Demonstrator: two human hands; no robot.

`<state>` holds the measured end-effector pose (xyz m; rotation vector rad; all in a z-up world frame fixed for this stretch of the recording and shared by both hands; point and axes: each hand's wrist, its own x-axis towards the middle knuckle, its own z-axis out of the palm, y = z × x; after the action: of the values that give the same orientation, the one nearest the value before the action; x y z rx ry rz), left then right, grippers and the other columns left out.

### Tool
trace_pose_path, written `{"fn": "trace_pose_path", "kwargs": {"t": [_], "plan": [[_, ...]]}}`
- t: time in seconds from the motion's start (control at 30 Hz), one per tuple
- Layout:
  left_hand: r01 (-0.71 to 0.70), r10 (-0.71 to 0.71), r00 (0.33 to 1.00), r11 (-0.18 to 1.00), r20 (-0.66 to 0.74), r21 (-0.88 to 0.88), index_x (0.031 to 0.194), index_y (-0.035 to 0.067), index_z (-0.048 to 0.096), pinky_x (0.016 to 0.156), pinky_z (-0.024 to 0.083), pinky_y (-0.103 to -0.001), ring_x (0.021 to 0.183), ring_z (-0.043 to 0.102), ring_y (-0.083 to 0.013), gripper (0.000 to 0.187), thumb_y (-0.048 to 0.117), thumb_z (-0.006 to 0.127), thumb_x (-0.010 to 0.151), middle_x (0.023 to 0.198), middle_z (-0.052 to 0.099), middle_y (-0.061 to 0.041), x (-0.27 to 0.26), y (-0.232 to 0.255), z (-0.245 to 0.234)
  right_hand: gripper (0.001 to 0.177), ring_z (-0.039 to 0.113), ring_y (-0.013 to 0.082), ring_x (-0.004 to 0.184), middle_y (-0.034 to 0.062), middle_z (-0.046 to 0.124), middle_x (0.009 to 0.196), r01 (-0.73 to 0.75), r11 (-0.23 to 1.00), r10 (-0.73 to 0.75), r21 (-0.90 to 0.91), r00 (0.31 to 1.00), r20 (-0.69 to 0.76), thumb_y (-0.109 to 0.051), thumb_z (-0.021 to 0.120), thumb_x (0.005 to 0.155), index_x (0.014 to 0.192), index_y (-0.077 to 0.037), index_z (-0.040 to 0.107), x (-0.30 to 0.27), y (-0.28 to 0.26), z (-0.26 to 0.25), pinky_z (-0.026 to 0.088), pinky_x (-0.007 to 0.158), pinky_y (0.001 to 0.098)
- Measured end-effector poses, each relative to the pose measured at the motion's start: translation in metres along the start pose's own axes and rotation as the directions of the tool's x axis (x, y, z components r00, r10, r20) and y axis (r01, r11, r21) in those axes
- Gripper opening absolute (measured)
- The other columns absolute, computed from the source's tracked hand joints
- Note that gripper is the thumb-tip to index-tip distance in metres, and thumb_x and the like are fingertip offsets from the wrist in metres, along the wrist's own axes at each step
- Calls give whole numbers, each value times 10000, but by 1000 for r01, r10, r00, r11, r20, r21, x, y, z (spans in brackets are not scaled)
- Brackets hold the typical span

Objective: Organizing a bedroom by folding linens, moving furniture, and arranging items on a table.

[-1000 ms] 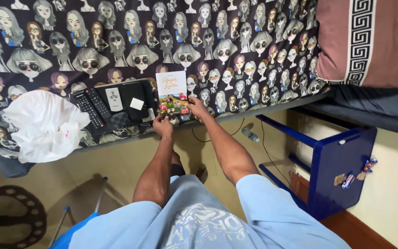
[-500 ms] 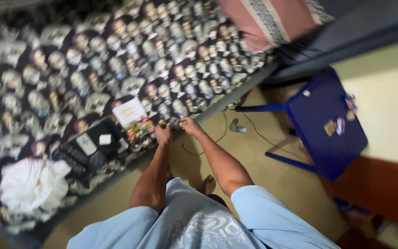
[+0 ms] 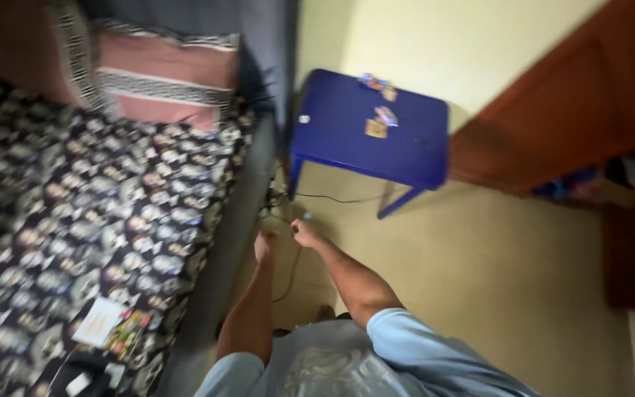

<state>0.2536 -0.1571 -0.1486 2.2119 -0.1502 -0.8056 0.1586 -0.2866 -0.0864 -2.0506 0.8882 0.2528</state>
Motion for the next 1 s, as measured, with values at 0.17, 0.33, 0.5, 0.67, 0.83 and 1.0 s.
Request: {"fn": "trace_pose_path", "kwargs": {"t": [0.17, 0.33, 0.5, 0.67, 0.83, 1.0], "plan": [[-318, 298, 939, 942, 172, 104, 1165, 81, 669, 999, 515, -568, 1159, 648, -439, 355, 376, 640, 969, 1137, 698, -204, -13, 111, 98, 415, 662, 361, 1203, 171, 718, 1221, -103, 993, 94, -56, 984, -149, -252, 623, 938, 1339, -148, 627, -5, 114, -131, 536, 1010, 478], [-364, 293, 907, 907, 304, 213, 1191, 150, 733, 953, 551, -511, 1143, 695, -353, 354, 412, 649, 969, 1145, 753, -111, -25, 175, 168, 379, 647, 365, 1222, 160, 728, 1205, -191, 981, 195, 40, 960, -203, -299, 549, 973, 1280, -114, 671, -36, 177, -227, 526, 1019, 487], [-516, 339, 803, 807, 490, 287, 1198, 92, 754, 962, 556, -498, 1144, 703, -370, 390, 389, 665, 959, 1157, 764, -151, 5, 194, 235, 392, 653, 359, 1215, 151, 726, 1226, -198, 974, 220, 108, 942, -254, -303, 537, 961, 1298, -149, 667, -10, 237, -259, 520, 1033, 476], [-509, 315, 796, 811, 517, 289, 1219, 166, 747, 978, 551, -501, 1151, 699, -337, 389, 408, 634, 935, 1186, 760, -101, 30, 228, 288, 400, 619, 410, 1259, 245, 681, 1283, -238, 971, 235, 0, 960, -154, -269, 517, 1000, 1318, -66, 650, 33, 272, -285, 499, 1071, 498], [-523, 388, 793, 829, 469, 200, 1204, 159, 752, 983, 543, -520, 1111, 709, -367, 388, 379, 637, 905, 1159, 767, -130, 82, 289, 327, 396, 609, 373, 1287, 199, 686, 1301, -238, 967, 248, 88, 958, -142, -259, 557, 994, 1333, -85, 663, 87, 259, -344, 493, 1074, 479], [-405, 349, 863, 910, 365, 88, 1176, 306, 751, 924, 586, -398, 1080, 726, -230, 313, 459, 711, 906, 1116, 778, 24, 108, 350, 351, 321, 675, 403, 1154, 182, 739, 1165, -274, 961, 277, 45, 934, -227, -311, 600, 972, 1218, -136, 709, 152, 274, -381, 540, 965, 519]]}}
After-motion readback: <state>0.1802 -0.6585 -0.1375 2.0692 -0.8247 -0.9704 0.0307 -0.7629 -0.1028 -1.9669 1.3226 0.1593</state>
